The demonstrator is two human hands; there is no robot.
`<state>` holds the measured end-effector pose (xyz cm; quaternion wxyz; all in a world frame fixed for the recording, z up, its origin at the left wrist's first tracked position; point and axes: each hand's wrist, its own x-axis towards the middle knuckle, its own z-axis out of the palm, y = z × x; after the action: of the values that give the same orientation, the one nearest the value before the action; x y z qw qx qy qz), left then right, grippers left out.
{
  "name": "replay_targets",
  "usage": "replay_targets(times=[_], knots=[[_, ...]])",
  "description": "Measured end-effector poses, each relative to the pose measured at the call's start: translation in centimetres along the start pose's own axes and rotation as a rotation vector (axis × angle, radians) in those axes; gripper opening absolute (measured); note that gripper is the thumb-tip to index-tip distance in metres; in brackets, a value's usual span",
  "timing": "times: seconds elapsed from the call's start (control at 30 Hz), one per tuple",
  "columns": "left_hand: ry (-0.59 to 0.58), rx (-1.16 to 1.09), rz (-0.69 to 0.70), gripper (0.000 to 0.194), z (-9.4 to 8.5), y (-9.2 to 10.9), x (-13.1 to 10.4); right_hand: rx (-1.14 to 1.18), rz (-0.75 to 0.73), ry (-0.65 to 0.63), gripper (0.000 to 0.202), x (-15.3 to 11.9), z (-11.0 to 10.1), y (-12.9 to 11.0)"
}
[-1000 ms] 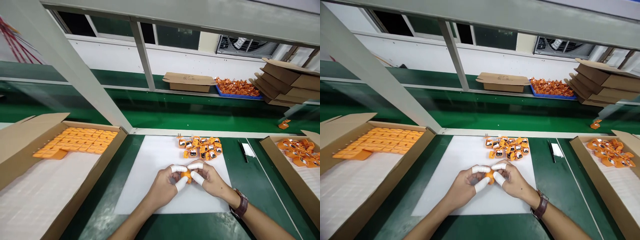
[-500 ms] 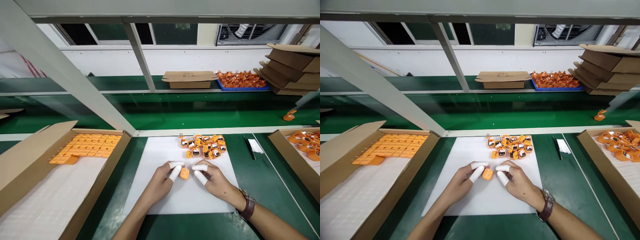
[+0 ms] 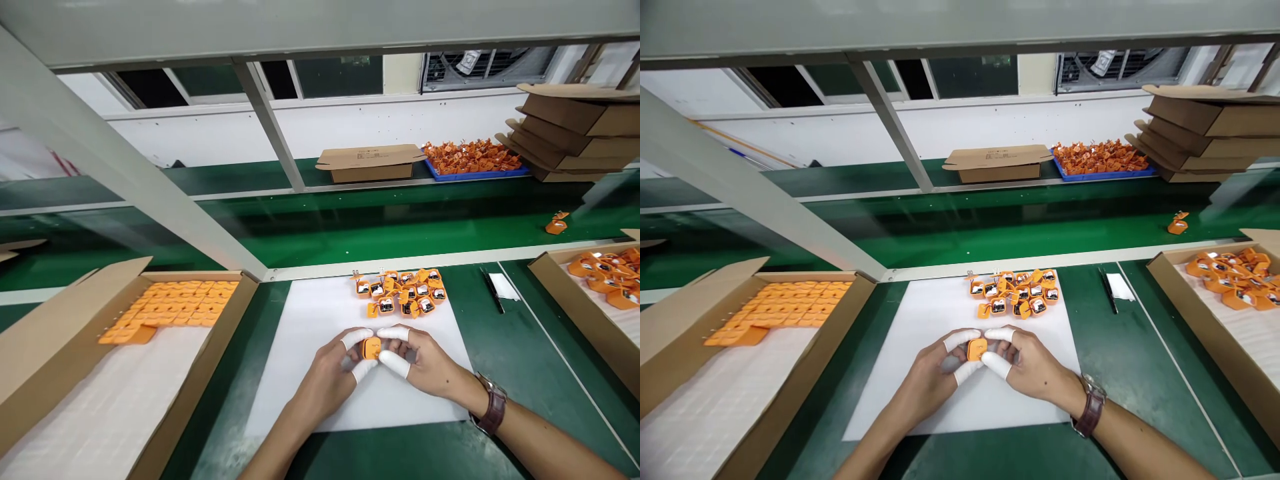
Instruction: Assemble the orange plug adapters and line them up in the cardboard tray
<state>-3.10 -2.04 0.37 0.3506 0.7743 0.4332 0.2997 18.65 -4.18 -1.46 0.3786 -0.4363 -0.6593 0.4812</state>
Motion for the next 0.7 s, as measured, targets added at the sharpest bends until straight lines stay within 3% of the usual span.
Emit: replay_targets(times=[0.13, 0.33, 0.53, 0.7], knots=[[0.004, -0.137, 0.002, 0.033, 0.5, 0.5, -0.1, 0.041, 0.031, -0.032, 0.035, 0.1, -0.1, -0.1], [-0.166, -0.574, -0.198, 0.040, 0.1, 1.0, 0.0, 0.082, 0.053, -0.011, 0.036, 0.1, 0.0, 0.4], [-0.104, -0.693, -0.349, 0.034, 0.4, 1.4, 0.6, 0.082, 0.023, -0.002, 0.034, 0.2, 0.0, 0.0], [-0.042, -0.690, -0.392, 0.037, 0.7, 1.6, 0.7, 0.131, 0.008, -0.047, 0.031, 0.5, -0.5, -0.5]])
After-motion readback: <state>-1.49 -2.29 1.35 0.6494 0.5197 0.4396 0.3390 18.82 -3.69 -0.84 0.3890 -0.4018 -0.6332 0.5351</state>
